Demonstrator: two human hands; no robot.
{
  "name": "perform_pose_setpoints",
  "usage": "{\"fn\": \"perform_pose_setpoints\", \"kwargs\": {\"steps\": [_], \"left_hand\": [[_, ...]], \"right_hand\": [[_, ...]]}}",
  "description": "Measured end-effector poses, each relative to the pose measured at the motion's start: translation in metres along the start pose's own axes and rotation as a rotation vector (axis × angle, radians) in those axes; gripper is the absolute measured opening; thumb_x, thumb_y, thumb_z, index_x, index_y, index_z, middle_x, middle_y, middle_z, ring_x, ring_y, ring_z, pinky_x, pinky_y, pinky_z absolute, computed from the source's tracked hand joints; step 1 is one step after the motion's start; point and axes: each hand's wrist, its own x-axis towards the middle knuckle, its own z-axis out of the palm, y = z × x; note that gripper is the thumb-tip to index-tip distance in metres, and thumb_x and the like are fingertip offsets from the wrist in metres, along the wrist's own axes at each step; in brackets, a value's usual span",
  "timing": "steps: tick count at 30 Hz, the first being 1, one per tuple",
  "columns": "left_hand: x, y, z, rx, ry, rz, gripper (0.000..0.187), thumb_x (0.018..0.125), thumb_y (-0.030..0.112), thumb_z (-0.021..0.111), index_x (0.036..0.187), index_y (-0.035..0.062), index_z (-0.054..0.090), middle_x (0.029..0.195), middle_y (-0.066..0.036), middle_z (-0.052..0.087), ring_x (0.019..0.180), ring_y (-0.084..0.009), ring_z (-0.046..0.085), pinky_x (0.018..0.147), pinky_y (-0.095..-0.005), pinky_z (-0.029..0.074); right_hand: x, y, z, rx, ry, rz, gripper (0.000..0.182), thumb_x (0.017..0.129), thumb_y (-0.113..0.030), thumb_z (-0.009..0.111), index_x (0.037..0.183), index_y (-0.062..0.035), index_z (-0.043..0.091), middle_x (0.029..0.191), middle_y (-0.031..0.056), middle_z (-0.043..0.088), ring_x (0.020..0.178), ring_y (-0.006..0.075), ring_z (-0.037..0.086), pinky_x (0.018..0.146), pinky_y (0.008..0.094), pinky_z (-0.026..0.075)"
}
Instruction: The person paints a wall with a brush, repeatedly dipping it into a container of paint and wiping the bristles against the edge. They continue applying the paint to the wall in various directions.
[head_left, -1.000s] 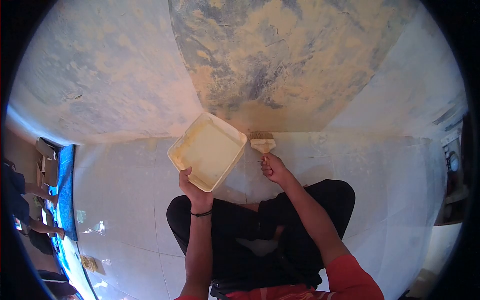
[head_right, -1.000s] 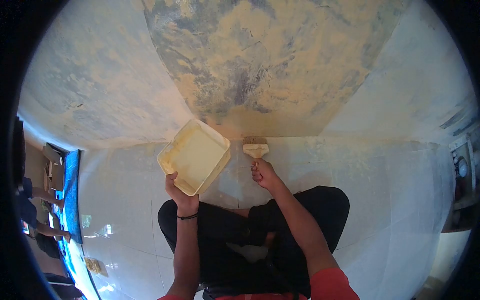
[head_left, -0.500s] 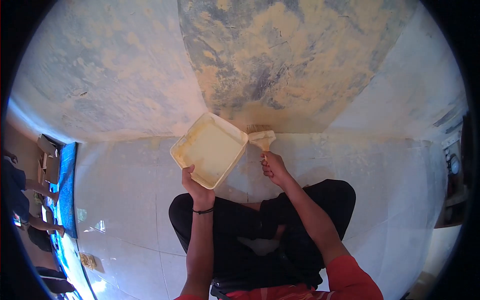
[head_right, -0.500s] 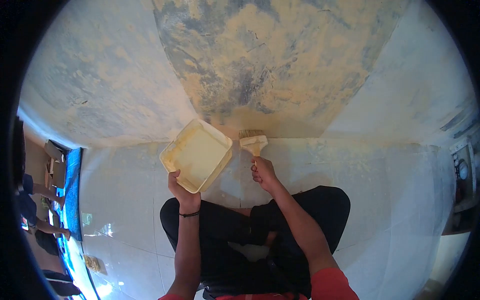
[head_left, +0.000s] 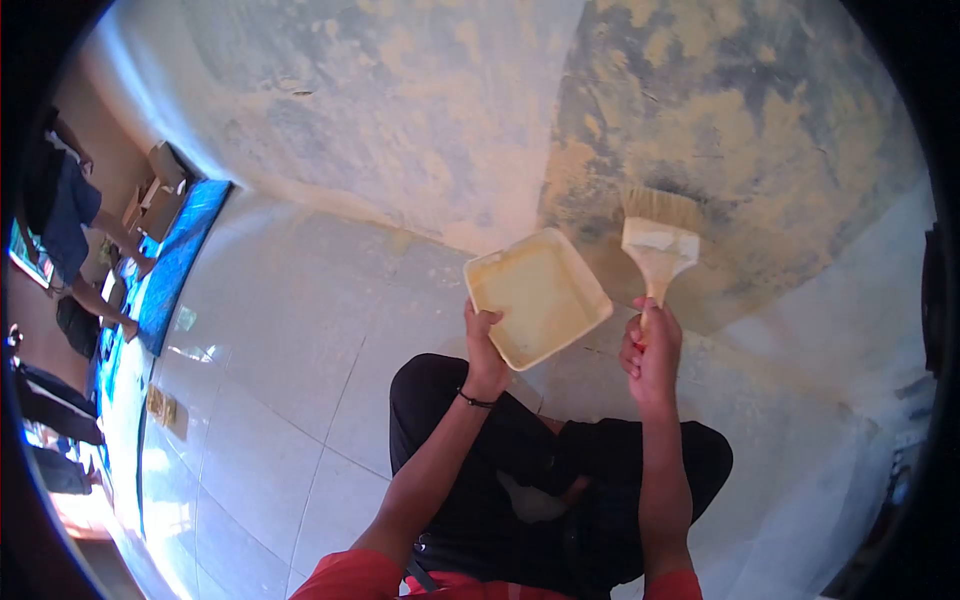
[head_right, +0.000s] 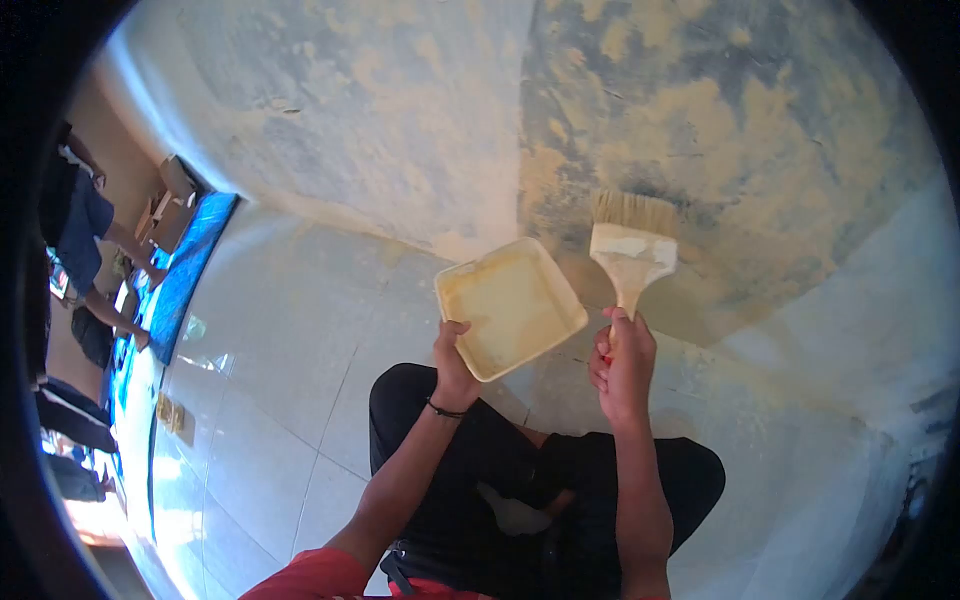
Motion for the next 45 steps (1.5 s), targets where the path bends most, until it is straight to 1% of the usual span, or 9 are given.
{"fn": "perform_pose_setpoints", "kwargs": {"steps": [5,11,13,17,29,31,35,38,45], "left_hand": [[-0.001,0.001,-0.004,-0.049,-0.085,-0.142,0.059,0.073,0.015,0.049,0.128,0.0051,0.031,0.117,-0.010,0.042,0.111,-0.0218,0.044,0.094,-0.0363,0.039],[-0.011,0.010,0.010,0.049,-0.102,-0.036,0.058,0.074,0.016,0.048,0.129,0.0055,0.030,0.117,-0.010,0.043,0.110,-0.0229,0.044,0.094,-0.0369,0.040],[-0.007,0.009,0.003,-0.007,-0.102,-0.106,0.056,0.075,0.015,0.047,0.128,0.0057,0.031,0.115,-0.010,0.044,0.109,-0.0234,0.046,0.092,-0.0374,0.041],[-0.015,0.024,0.014,-0.062,-0.082,-0.206,0.049,0.077,0.015,0.046,0.124,0.0062,0.035,0.112,-0.010,0.046,0.104,-0.0245,0.050,0.088,-0.0393,0.045],[-0.012,0.031,0.012,-0.066,-0.012,-0.179,0.044,0.077,0.016,0.046,0.119,0.0076,0.040,0.108,-0.008,0.048,0.101,-0.0238,0.051,0.086,-0.0383,0.045],[-0.011,0.032,0.012,-0.073,-0.012,-0.170,0.044,0.077,0.016,0.046,0.119,0.0074,0.040,0.108,-0.008,0.048,0.101,-0.0238,0.051,0.085,-0.0380,0.045],[-0.006,0.037,0.012,-0.079,0.003,-0.121,0.044,0.076,0.016,0.046,0.119,0.0071,0.041,0.108,-0.008,0.049,0.100,-0.0236,0.051,0.086,-0.0376,0.045],[-0.007,0.047,0.016,-0.093,0.013,-0.089,0.043,0.076,0.016,0.047,0.119,0.0072,0.041,0.107,-0.008,0.049,0.100,-0.0234,0.051,0.086,-0.0371,0.044],[0.001,0.063,0.003,-0.097,0.054,0.010,0.040,0.077,0.016,0.047,0.115,0.0069,0.044,0.105,-0.007,0.050,0.100,-0.0228,0.051,0.086,-0.0355,0.043]], "right_hand": [[-0.015,-0.036,0.025,0.004,-0.062,-0.016,0.026,0.093,-0.030,0.043,0.100,-0.0061,0.048,0.059,-0.0017,0.037,0.034,0.0033,0.025,0.028,0.0185,0.019],[0.002,-0.035,0.021,0.092,-0.071,-0.060,0.027,0.092,-0.031,0.043,0.100,-0.0056,0.049,0.059,-0.0018,0.037,0.035,0.0032,0.025,0.028,0.0181,0.019],[0.014,-0.029,0.010,0.196,-0.031,0.081,0.027,0.092,-0.031,0.043,0.101,-0.0059,0.049,0.059,-0.0020,0.038,0.035,0.0032,0.026,0.029,0.0178,0.020],[0.027,-0.006,-0.011,0.070,-0.009,0.033,0.027,0.092,-0.031,0.043,0.101,-0.0065,0.049,0.059,-0.0021,0.039,0.035,0.0034,0.027,0.029,0.0180,0.020],[0.058,0.117,-0.058,0.110,0.043,0.363,0.021,0.092,-0.028,0.045,0.095,-0.0077,0.046,0.058,-0.0007,0.041,0.035,0.0051,0.029,0.029,0.0194,0.021],[0.063,0.137,-0.066,0.159,0.100,0.494,0.021,0.090,-0.028,0.046,0.095,-0.0071,0.045,0.059,-0.0002,0.042,0.036,0.0052,0.030,0.029,0.0195,0.022],[0.064,0.159,-0.075,0.172,0.113,0.559,0.021,0.090,-0.027,0.047,0.095,-0.0060,0.045,0.059,0.0005,0.042,0.036,0.0052,0.031,0.030,0.0195,0.022],[0.056,0.141,-0.058,0.080,0.096,0.550,0.023,0.091,-0.029,0.046,0.096,-0.0065,0.046,0.060,-0.0002,0.041,0.037,0.0046,0.029,0.030,0.0184,0.021],[0.059,0.101,-0.009,0.051,-0.035,0.479,0.020,0.084,-0.020,0.047,0.096,-0.0045,0.046,0.060,0.0008,0.042,0.036,0.0051,0.030,0.030,0.0193,0.022]]}}
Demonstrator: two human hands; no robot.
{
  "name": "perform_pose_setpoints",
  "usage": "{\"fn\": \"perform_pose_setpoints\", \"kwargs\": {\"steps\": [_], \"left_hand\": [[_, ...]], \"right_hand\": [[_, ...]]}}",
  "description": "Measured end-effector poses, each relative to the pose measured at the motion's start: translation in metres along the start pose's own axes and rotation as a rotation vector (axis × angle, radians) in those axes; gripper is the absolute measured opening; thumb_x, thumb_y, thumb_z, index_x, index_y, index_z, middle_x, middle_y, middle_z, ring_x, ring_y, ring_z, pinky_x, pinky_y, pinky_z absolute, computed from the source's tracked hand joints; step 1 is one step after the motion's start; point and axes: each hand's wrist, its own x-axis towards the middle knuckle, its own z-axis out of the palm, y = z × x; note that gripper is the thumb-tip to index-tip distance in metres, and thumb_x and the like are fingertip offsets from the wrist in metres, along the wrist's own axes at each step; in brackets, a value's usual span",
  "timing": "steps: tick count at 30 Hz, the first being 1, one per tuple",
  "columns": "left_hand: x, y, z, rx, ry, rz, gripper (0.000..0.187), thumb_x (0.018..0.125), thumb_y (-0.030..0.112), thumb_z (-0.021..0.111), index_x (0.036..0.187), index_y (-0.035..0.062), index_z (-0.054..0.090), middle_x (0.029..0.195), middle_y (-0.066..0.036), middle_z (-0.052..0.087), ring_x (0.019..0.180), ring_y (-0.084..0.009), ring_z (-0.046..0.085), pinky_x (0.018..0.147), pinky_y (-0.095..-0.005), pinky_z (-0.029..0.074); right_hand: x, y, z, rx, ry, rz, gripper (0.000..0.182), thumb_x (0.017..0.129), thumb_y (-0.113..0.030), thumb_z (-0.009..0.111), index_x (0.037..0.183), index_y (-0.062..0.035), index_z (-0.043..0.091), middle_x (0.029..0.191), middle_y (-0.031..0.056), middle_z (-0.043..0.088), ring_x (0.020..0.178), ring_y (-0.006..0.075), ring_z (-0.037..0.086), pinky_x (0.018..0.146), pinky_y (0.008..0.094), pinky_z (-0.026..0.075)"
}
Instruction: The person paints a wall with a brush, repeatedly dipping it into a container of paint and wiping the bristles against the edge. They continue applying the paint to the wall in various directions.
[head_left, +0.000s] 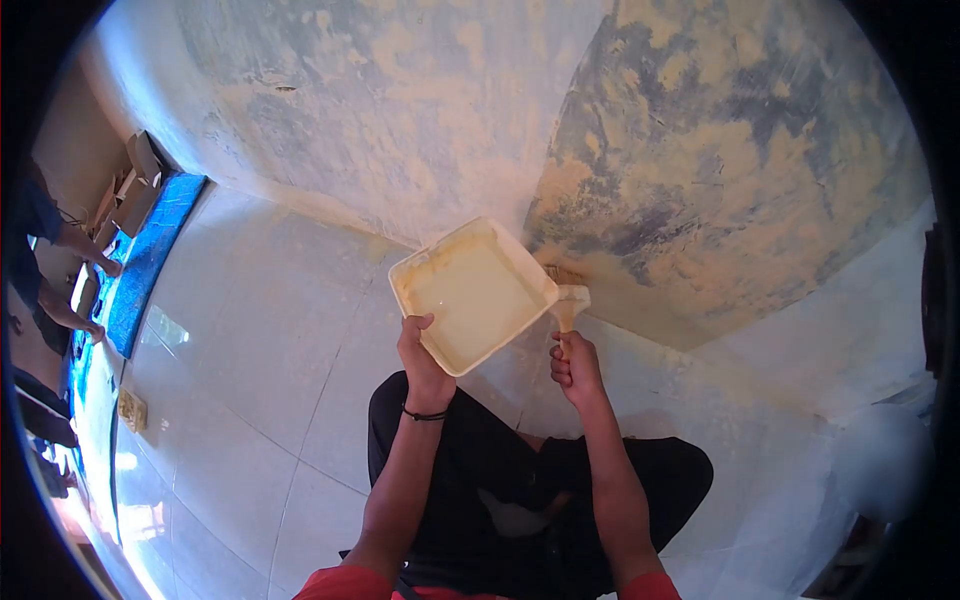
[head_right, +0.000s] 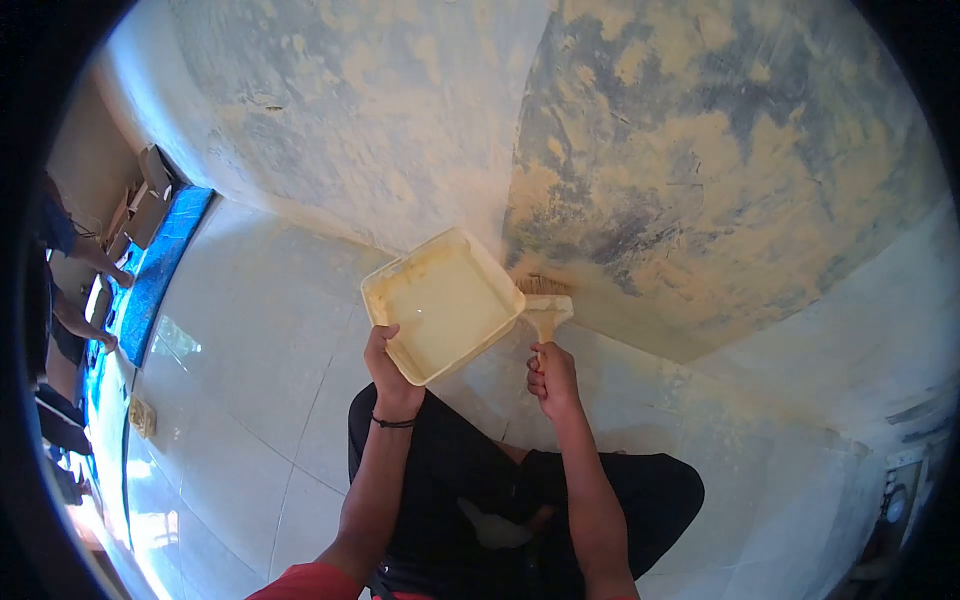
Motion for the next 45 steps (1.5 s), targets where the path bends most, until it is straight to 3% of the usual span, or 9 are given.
{"fn": "perform_pose_setpoints", "kwargs": {"steps": [8,14,16,21,30,35,40,42,45], "left_hand": [[0.015,0.018,-0.021,0.008,0.060,0.212,0.043,0.077,0.019,0.048,0.116,0.0009,0.046,0.104,-0.009,0.055,0.093,-0.0235,0.056,0.082,-0.0346,0.046],[0.014,0.018,-0.022,-0.030,0.109,0.250,0.044,0.076,0.020,0.048,0.116,0.0010,0.045,0.104,-0.009,0.055,0.095,-0.0235,0.056,0.081,-0.0355,0.047],[0.013,0.019,-0.023,-0.105,0.016,0.149,0.056,0.074,0.015,0.049,0.127,0.0048,0.034,0.115,-0.009,0.046,0.107,-0.0222,0.047,0.091,-0.0347,0.041],[0.011,0.020,-0.017,-0.067,0.028,0.213,0.059,0.072,0.013,0.048,0.128,0.0049,0.030,0.116,-0.010,0.043,0.109,-0.0225,0.044,0.093,-0.0350,0.038],[0.010,0.020,-0.017,-0.034,0.026,0.194,0.059,0.072,0.013,0.048,0.128,0.0049,0.030,0.119,-0.010,0.040,0.112,-0.0222,0.041,0.095,-0.0353,0.036],[0.012,0.016,-0.023,-0.084,0.062,0.133,0.045,0.077,0.017,0.047,0.120,0.0045,0.042,0.110,-0.009,0.051,0.101,-0.0238,0.052,0.086,-0.0357,0.044],[0.010,0.023,-0.018,-0.009,0.045,0.236,0.054,0.075,0.014,0.048,0.127,0.0055,0.034,0.118,-0.009,0.044,0.111,-0.0220,0.043,0.094,-0.0347,0.037],[0.010,0.026,-0.018,0.019,0.111,0.252,0.044,0.077,0.021,0.047,0.116,0.0001,0.044,0.102,-0.011,0.055,0.092,-0.0240,0.056,0.080,-0.0349,0.046],[0.009,0.028,-0.019,0.013,0.066,0.243,0.047,0.077,0.018,0.047,0.121,0.0035,0.040,0.111,-0.010,0.050,0.101,-0.0234,0.051,0.086,-0.0350,0.043]], "right_hand": [[-0.035,-0.041,0.069,0.058,-0.024,-0.094,0.020,0.083,-0.018,0.046,0.096,-0.0043,0.047,0.062,0.0006,0.043,0.037,0.0049,0.030,0.030,0.0192,0.022],[-0.092,-0.087,0.139,0.017,-0.126,-0.432,0.024,0.084,-0.020,0.046,0.101,-0.0031,0.050,0.064,0.0003,0.044,0.037,0.0049,0.031,0.030,0.0189,0.022],[-0.106,-0.105,0.159,-0.011,-0.154,-0.555,0.026,0.085,-0.021,0.045,0.103,-0.0027,0.050,0.064,0.0003,0.044,0.038,0.0048,0.031,0.030,0.0189,0.022],[-0.101,-0.134,0.183,-0.009,-0.216,-0.725,0.030,0.089,-0.026,0.044,0.106,-0.0027,0.049,0.065,0.0005,0.042,0.040,0.0049,0.030,0.032,0.0191,0.022],[-0.055,-0.092,0.152,-0.078,-0.092,-0.556,0.027,0.089,-0.028,0.045,0.103,-0.0052,0.049,0.065,0.0010,0.042,0.040,0.0064,0.031,0.033,0.0198,0.022],[-0.036,-0.061,0.127,-0.073,-0.065,-0.453,0.024,0.090,-0.026,0.044,0.101,-0.0047,0.049,0.064,0.0018,0.042,0.038,0.0062,0.031,0.031,0.0200,0.022],[-0.016,-0.027,0.108,-0.072,-0.032,-0.353,0.024,0.090,-0.026,0.044,0.102,-0.0051,0.049,0.061,0.0006,0.043,0.036,0.0048,0.031,0.030,0.0195,0.022],[-0.010,-0.016,0.102,-0.056,-0.036,-0.329,0.024,0.091,-0.026,0.044,0.101,-0.0051,0.049,0.061,0.0007,0.043,0.036,0.0048,0.031,0.030,0.0196,0.022],[-0.004,-0.003,0.097,-0.033,-0.038,-0.280,0.022,0.091,-0.024,0.043,0.100,-0.0048,0.048,0.060,0.0011,0.043,0.035,0.0053,0.031,0.030,0.0201,0.022]]}}
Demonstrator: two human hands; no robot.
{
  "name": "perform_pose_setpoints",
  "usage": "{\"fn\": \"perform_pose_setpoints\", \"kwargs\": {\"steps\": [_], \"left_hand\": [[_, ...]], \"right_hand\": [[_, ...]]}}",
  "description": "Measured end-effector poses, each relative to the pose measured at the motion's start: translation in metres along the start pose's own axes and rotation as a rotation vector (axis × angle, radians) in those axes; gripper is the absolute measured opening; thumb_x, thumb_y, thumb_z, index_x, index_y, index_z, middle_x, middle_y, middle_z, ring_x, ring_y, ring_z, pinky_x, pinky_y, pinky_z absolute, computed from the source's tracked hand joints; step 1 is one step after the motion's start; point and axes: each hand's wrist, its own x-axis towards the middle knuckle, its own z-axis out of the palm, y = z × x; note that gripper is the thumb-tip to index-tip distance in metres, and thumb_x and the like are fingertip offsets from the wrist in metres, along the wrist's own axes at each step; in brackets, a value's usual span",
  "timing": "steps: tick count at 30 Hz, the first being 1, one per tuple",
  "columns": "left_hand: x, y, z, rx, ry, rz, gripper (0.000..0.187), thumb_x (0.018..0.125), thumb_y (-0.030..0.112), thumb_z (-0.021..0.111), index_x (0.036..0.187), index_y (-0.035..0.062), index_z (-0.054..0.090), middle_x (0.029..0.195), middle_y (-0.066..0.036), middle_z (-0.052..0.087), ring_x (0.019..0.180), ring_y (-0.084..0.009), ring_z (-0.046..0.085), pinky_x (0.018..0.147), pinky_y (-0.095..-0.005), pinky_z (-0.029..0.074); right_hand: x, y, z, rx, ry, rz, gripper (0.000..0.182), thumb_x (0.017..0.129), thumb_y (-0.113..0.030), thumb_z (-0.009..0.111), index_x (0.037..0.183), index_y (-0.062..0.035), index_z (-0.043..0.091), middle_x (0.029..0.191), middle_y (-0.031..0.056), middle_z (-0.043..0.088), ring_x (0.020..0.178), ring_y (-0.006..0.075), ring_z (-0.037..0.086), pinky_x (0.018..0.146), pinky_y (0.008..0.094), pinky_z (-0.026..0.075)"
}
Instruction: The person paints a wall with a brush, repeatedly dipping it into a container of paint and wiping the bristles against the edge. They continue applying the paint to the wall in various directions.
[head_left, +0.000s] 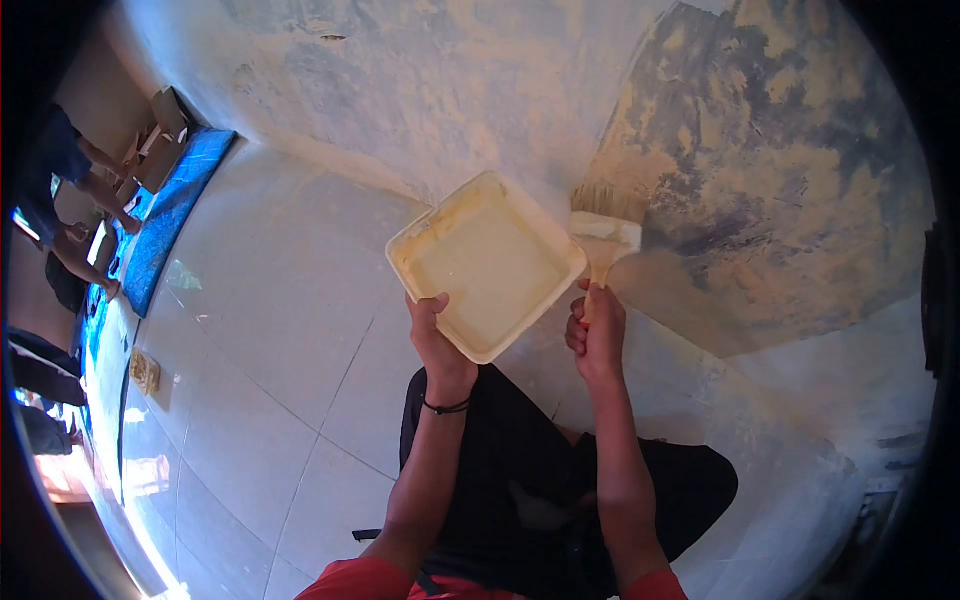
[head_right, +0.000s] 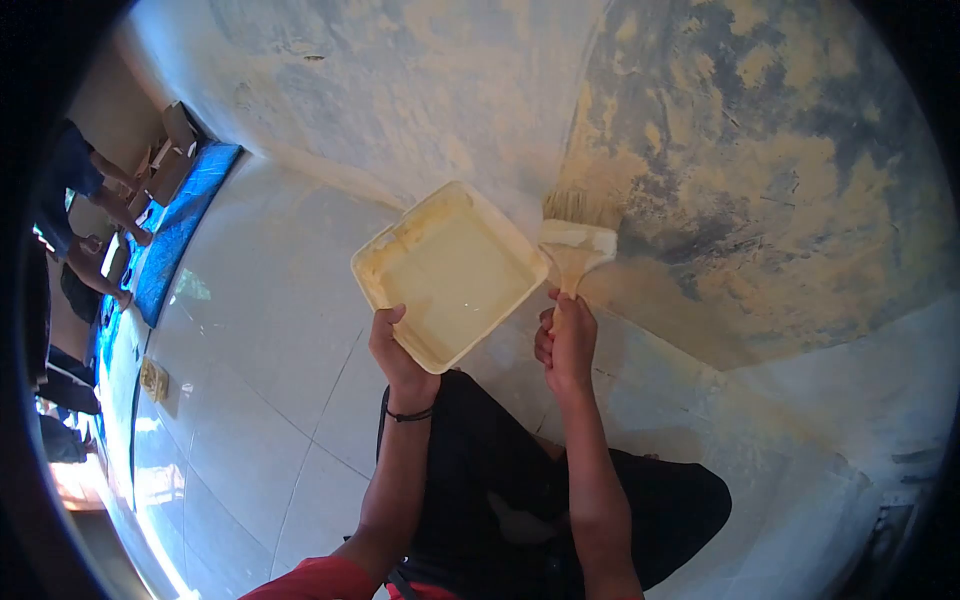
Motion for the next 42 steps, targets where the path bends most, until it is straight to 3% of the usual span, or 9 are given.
{"fn": "perform_pose_setpoints", "kwargs": {"steps": [2,9,11,15,23,36,42], "left_hand": [[-0.001,0.003,0.002,-0.031,-0.024,-0.024,0.051,0.076,0.015,0.047,0.126,0.0066,0.037,0.118,-0.009,0.045,0.109,-0.0229,0.046,0.091,-0.0353,0.040],[-0.007,0.012,0.017,-0.030,0.056,-0.020,0.046,0.078,0.020,0.047,0.119,0.0003,0.042,0.108,-0.011,0.053,0.098,-0.0241,0.054,0.083,-0.0352,0.045],[-0.007,0.014,0.016,-0.044,0.057,-0.019,0.045,0.078,0.018,0.048,0.119,0.0002,0.043,0.108,-0.011,0.053,0.099,-0.0236,0.054,0.084,-0.0348,0.044],[-0.002,0.014,0.014,-0.035,0.075,-0.009,0.046,0.078,0.020,0.048,0.119,-0.0001,0.043,0.108,-0.011,0.053,0.099,-0.0239,0.054,0.084,-0.0348,0.045],[-0.001,0.014,0.017,-0.039,0.091,0.009,0.046,0.078,0.022,0.047,0.119,0.0014,0.043,0.109,-0.011,0.052,0.100,-0.0247,0.053,0.084,-0.0365,0.044],[0.002,0.013,0.009,-0.064,0.067,0.006,0.044,0.079,0.019,0.045,0.119,0.0012,0.043,0.110,-0.010,0.053,0.101,-0.0231,0.053,0.087,-0.0349,0.044],[0.002,0.010,0.005,-0.073,0.053,0.036,0.041,0.079,0.018,0.047,0.116,0.0022,0.043,0.106,-0.008,0.052,0.100,-0.0216,0.052,0.085,-0.0338,0.043]], "right_hand": [[0.005,0.012,-0.009,0.022,-0.010,0.046,0.020,0.091,-0.023,0.043,0.099,-0.0047,0.046,0.059,0.0014,0.043,0.035,0.0057,0.031,0.029,0.0206,0.022],[0.037,0.080,-0.046,0.177,0.098,0.305,0.017,0.089,-0.023,0.044,0.095,-0.0071,0.047,0.061,0.0002,0.043,0.037,0.0051,0.030,0.030,0.0188,0.023],[0.052,0.105,-0.068,0.363,0.148,0.434,0.015,0.088,-0.022,0.044,0.093,-0.0084,0.046,0.061,0.0000,0.043,0.037,0.0055,0.031,0.030,0.0186,0.024],[0.046,0.114,-0.072,0.236,0.157,0.433,0.013,0.087,-0.021,0.044,0.092,-0.0093,0.046,0.062,-0.0002,0.044,0.038,0.0053,0.031,0.030,0.0184,0.024],[0.061,0.110,-0.057,0.332,0.105,0.468,0.013,0.085,-0.021,0.046,0.091,-0.0098,0.044,0.062,-0.0002,0.042,0.040,0.0051,0.032,0.031,0.0192,0.024],[0.020,0.031,-0.006,0.243,0.117,0.244,0.016,0.086,-0.020,0.044,0.095,-0.0069,0.044,0.062,-0.0003,0.041,0.039,0.0051,0.030,0.031,0.0198,0.023],[-0.024,-0.029,0.029,0.144,0.047,0.019,0.018,0.090,-0.022,0.042,0.097,-0.0053,0.046,0.062,-0.0002,0.041,0.038,0.0053,0.029,0.032,0.0199,0.022]]}}
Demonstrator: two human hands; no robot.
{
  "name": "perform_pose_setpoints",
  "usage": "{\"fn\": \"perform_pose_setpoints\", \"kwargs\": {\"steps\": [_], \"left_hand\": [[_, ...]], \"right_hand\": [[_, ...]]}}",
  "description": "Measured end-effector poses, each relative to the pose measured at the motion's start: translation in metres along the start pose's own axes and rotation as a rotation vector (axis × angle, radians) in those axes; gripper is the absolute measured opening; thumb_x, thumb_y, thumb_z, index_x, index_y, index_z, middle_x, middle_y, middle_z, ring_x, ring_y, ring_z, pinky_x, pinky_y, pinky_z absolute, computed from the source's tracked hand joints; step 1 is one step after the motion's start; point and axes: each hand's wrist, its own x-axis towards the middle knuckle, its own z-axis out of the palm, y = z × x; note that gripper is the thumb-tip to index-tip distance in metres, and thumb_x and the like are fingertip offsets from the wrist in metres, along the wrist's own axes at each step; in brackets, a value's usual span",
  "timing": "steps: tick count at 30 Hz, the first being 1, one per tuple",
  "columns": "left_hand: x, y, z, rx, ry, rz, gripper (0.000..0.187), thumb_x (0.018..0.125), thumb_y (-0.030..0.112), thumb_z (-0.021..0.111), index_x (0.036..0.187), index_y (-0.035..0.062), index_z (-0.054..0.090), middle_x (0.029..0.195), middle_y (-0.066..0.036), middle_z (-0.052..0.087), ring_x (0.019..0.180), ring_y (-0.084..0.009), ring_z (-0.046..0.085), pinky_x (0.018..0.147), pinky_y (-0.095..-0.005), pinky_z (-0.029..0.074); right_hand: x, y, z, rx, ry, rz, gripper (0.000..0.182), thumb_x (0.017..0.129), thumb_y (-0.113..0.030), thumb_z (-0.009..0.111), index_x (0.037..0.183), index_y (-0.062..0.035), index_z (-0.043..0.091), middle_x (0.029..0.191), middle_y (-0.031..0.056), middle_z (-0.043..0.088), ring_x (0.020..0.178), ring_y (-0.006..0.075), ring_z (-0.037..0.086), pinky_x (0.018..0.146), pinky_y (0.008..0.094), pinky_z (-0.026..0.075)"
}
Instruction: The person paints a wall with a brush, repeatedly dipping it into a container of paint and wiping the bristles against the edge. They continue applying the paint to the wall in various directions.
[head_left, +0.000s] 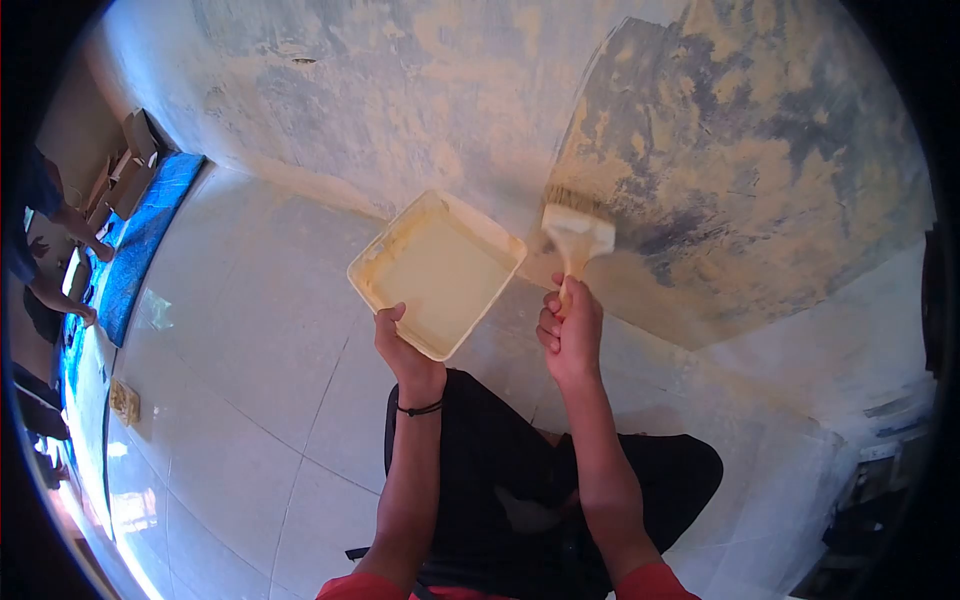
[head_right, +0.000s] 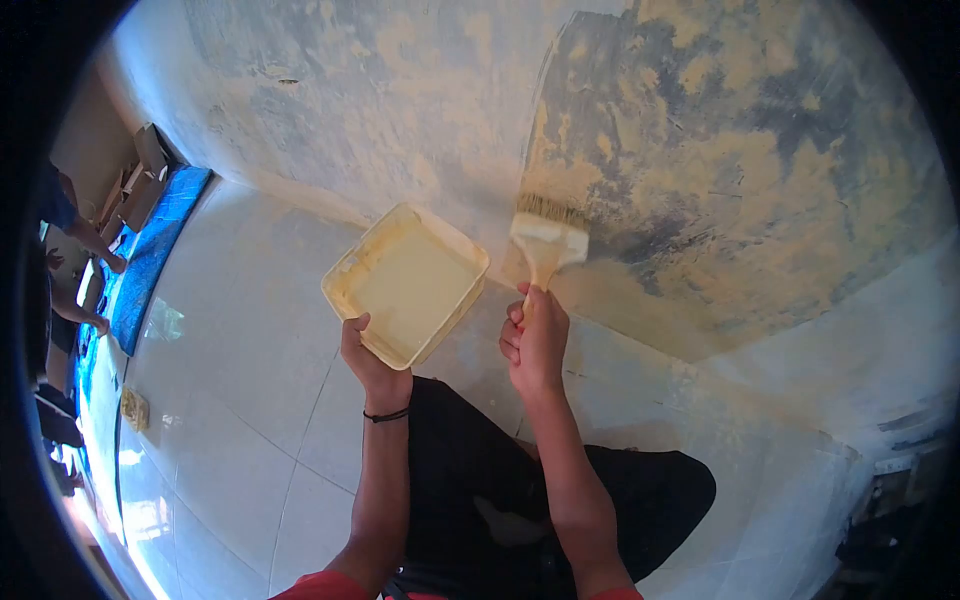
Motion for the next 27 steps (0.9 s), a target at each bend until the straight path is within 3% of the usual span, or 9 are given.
{"fn": "perform_pose_setpoints", "kwargs": {"steps": [3,5,12,14,27], "left_hand": [[0.000,-0.002,-0.001,0.012,0.015,-0.002,0.042,0.079,0.018,0.046,0.117,0.0012,0.043,0.109,-0.009,0.052,0.102,-0.0220,0.052,0.086,-0.0341,0.043],[-0.001,-0.004,-0.001,0.022,0.021,-0.007,0.044,0.079,0.018,0.045,0.119,0.0000,0.043,0.110,-0.010,0.053,0.103,-0.0227,0.052,0.087,-0.0344,0.043],[-0.009,-0.004,0.005,0.003,-0.038,-0.037,0.041,0.079,0.018,0.045,0.117,0.0001,0.044,0.109,-0.009,0.053,0.101,-0.0216,0.053,0.086,-0.0335,0.044],[-0.009,-0.003,0.005,0.002,-0.036,-0.049,0.041,0.079,0.017,0.044,0.116,0.0001,0.044,0.109,-0.009,0.053,0.101,-0.0214,0.053,0.086,-0.0334,0.044],[-0.006,0.005,0.005,-0.023,-0.032,-0.023,0.044,0.079,0.018,0.043,0.120,0.0009,0.041,0.111,-0.010,0.051,0.103,-0.0225,0.052,0.086,-0.0344,0.044]], "right_hand": [[-0.020,-0.030,0.022,-0.022,-0.050,-0.151,0.020,0.091,-0.022,0.042,0.099,-0.0042,0.047,0.062,0.0001,0.041,0.038,0.0053,0.030,0.032,0.0201,0.022],[-0.032,-0.055,0.037,-0.109,-0.066,-0.378,0.023,0.091,-0.023,0.042,0.101,-0.0031,0.047,0.063,0.0004,0.042,0.038,0.0054,0.031,0.032,0.0202,0.023],[-0.042,-0.121,0.061,-0.157,-0.151,-0.568,0.024,0.091,-0.024,0.042,0.101,-0.0030,0.048,0.063,0.0004,0.042,0.039,0.0052,0.031,0.033,0.0201,0.023],[-0.029,-0.119,0.050,-0.124,-0.178,-0.422,0.024,0.091,-0.024,0.043,0.101,-0.0032,0.047,0.062,0.0004,0.042,0.039,0.0054,0.030,0.032,0.0203,0.023],[0.014,-0.011,-0.022,-0.190,-0.096,-0.066,0.022,0.090,-0.024,0.044,0.100,-0.0042,0.047,0.060,-0.0001,0.042,0.037,0.0046,0.031,0.030,0.0199,0.022]]}}
